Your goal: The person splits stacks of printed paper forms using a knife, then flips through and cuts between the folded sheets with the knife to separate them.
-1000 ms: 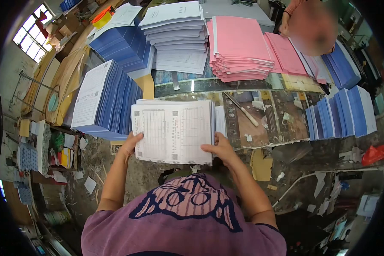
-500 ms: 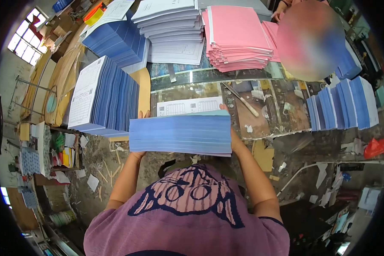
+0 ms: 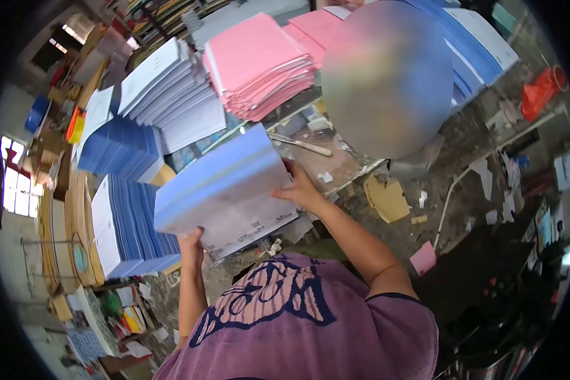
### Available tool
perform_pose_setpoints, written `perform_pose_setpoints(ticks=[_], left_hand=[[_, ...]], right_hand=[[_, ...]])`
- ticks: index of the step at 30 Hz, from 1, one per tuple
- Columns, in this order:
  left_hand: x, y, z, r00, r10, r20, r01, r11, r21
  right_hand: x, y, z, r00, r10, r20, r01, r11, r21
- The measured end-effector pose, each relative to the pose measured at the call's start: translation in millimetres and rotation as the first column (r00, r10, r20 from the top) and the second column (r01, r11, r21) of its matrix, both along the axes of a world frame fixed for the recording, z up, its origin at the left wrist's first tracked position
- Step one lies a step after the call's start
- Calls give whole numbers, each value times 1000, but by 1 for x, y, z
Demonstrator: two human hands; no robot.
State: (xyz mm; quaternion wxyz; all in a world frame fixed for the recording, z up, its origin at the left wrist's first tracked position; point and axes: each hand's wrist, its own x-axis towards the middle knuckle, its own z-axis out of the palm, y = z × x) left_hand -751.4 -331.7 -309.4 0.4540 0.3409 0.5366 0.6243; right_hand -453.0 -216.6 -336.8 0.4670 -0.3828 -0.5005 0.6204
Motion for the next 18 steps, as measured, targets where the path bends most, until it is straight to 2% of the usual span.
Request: perform_pose_setpoints(ticks=[2,4,6,7,9,11,12,14,15,17,18], left_hand=[[35,25,26,1000,25,13,-25,1000,-7],[68,46,36,1000,19,-14,-22,975,-221],[102,62,53,998,-57,14,59,947,-315],[125,80,51,990,-119,71,136,938,-319],[208,143,44,973,-196,119,226,906,-358],[276,185,29,955,-252,156,296,846,-444],[294,194,16,955,-247,163,294,856,-425],[330,211,-9,908,-320,272,412,802,-432],[351,221,-21,873,-353,337,469,798,-378],[371,230,-48,833,-380,401,514,801,-308],[369,229,-57,808,-374,456,551,754,-358]], right_hand=[[21,3,35,995,-83,58,83,997,4],[50,6,64,988,-142,61,154,942,-298],[78,10,76,980,-197,41,197,907,-373],[108,26,71,978,-206,40,207,908,-365],[202,93,50,970,-226,84,239,844,-481],[271,132,60,974,-175,147,224,858,-462],[292,146,57,974,-147,175,215,851,-480],[332,171,45,958,-110,265,231,845,-483],[351,185,37,943,-90,321,244,843,-479],[375,199,12,878,-47,476,291,842,-454],[381,198,-4,813,-17,582,316,853,-416]])
